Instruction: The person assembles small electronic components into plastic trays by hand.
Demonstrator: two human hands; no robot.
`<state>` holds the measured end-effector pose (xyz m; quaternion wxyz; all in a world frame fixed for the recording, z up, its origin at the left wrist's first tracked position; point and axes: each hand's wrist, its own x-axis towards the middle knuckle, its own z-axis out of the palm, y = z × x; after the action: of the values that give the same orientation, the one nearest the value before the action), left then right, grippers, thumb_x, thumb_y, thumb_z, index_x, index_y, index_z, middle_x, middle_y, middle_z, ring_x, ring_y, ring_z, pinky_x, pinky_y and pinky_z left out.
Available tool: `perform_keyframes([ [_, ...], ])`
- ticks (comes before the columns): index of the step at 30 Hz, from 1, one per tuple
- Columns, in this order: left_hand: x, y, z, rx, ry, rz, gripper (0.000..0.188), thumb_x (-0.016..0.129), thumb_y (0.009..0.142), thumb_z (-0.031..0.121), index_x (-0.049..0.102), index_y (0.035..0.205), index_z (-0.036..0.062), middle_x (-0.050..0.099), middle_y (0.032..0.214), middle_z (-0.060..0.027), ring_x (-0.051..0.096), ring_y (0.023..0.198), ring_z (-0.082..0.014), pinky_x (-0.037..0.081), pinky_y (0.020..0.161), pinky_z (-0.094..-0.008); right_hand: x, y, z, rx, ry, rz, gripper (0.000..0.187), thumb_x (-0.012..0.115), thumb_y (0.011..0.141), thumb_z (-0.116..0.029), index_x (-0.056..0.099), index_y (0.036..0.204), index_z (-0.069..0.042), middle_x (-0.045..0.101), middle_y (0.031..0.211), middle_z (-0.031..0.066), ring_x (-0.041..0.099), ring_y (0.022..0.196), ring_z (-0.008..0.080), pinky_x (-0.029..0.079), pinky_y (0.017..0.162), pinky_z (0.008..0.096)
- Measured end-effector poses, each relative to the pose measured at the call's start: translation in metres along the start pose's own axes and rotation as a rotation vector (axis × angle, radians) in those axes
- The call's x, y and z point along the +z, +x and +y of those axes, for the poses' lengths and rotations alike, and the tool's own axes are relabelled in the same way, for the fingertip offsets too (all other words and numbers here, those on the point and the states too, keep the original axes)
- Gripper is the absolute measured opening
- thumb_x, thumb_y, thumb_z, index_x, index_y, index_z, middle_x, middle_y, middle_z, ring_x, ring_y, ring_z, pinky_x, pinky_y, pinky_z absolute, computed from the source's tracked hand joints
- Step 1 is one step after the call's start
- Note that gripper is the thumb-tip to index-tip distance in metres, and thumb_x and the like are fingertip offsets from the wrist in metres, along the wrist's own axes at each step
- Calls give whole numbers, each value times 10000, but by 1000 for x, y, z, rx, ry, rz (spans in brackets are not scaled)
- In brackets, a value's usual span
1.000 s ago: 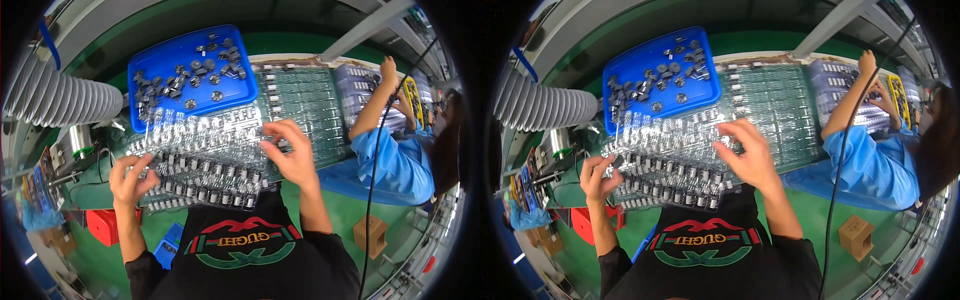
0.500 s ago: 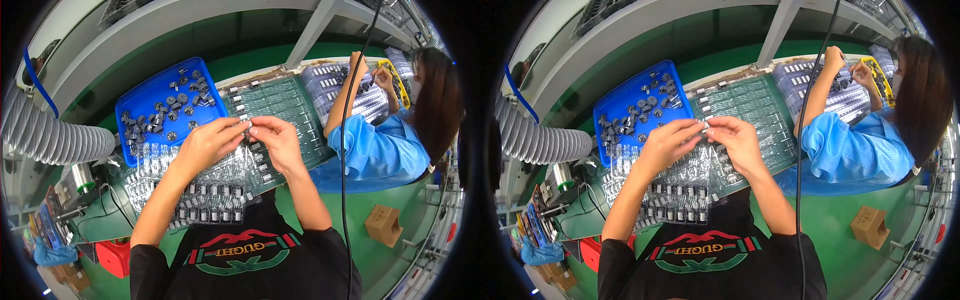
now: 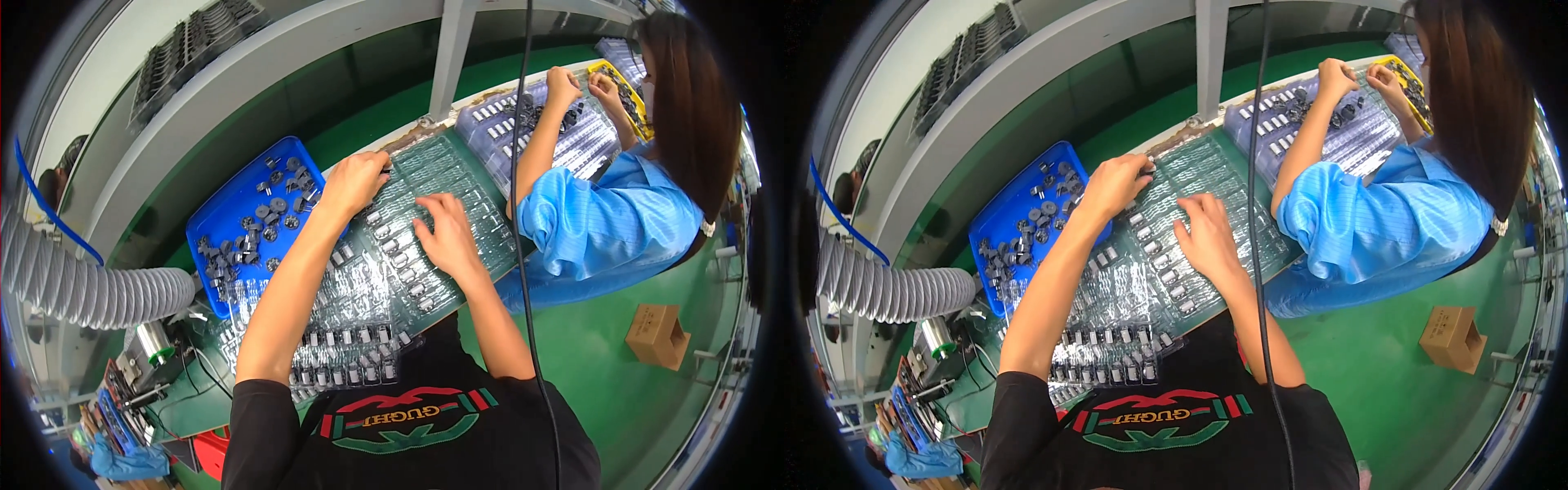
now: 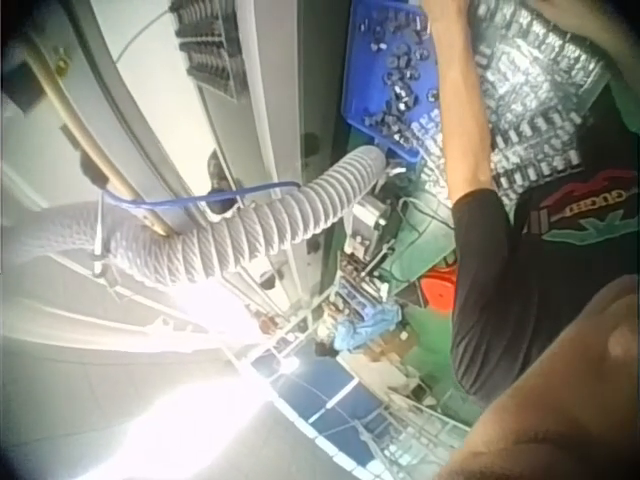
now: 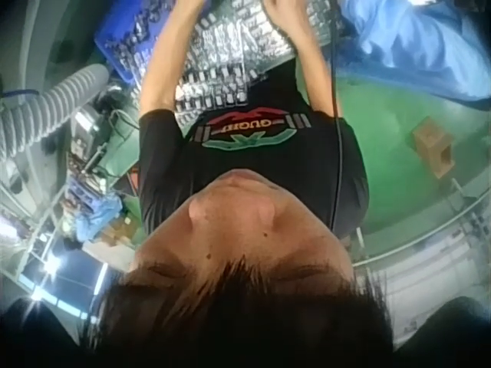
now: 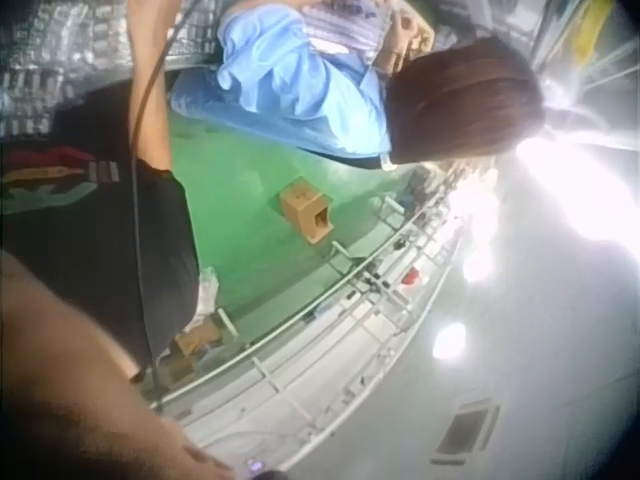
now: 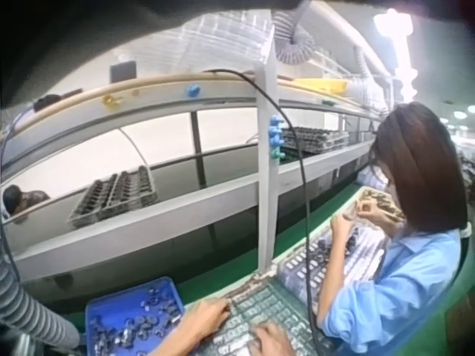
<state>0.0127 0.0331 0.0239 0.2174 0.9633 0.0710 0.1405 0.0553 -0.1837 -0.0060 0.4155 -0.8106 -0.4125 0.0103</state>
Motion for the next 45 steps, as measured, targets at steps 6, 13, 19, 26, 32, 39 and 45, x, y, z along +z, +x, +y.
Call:
perform_keyframes([
  [6, 14, 6, -4, 77, 6, -36, 192, 725, 839, 124, 676, 1005, 40, 695, 970, -154, 671, 947, -377, 536, 800, -474, -1, -2, 1, -33, 36, 6, 301, 670, 875, -58, 643, 1166, 14, 551, 1167, 162, 533, 1108, 355, 462, 966, 434],
  [13, 25, 0, 2, 6, 0, 33, 201, 703, 844, 98, 757, 1026, 32, 670, 1012, -166, 680, 956, -363, 554, 856, -441, 2, -5, 3, -27, -11, -13, 300, 675, 860, -33, 649, 1157, 9, 527, 1194, 168, 518, 1126, 359, 466, 963, 437],
  [19, 27, -3, 2, 0, 9, 34, 209, 686, 862, 64, 764, 1054, 35, 685, 1010, -167, 674, 952, -353, 538, 852, -420, 4, -9, 0, -33, -36, -14, 280, 694, 857, -43, 673, 1135, -12, 539, 1185, 165, 520, 1128, 353, 461, 978, 429],
  [26, -30, -34, 10, 65, 38, 90, 203, 671, 893, 84, 720, 1078, 19, 688, 1054, -179, 668, 969, -387, 545, 844, -444, 8, -2, 4, -70, -20, -31, 296, 698, 831, -39, 662, 1124, -25, 546, 1174, 192, 516, 1125, 385, 438, 992, 459],
  [32, -130, -155, 32, -3, 79, -2, 170, 741, 842, 56, 729, 1010, 39, 690, 1017, -110, 689, 875, -312, 572, 767, -390, -3, 0, 8, 13, -127, -86, 296, 681, 903, -136, 672, 1186, -51, 553, 1244, 168, 521, 1203, 352, 432, 1030, 431],
  [39, -155, -289, 35, -289, 266, -187, 251, 754, 758, 50, 705, 1003, 76, 630, 938, -60, 648, 889, -272, 555, 755, -395, 0, -1, 5, 34, -100, -132, 270, 681, 906, -130, 689, 1163, -49, 556, 1238, 150, 541, 1191, 334, 442, 1016, 409],
  [45, -137, -312, 24, -326, 343, -237, 434, 780, 737, 63, 636, 1145, 99, 617, 1020, -70, 646, 936, -287, 556, 800, -412, 1, -1, 4, 40, -127, -137, 266, 686, 903, -137, 692, 1158, -63, 564, 1243, 143, 538, 1205, 336, 441, 1024, 416],
])
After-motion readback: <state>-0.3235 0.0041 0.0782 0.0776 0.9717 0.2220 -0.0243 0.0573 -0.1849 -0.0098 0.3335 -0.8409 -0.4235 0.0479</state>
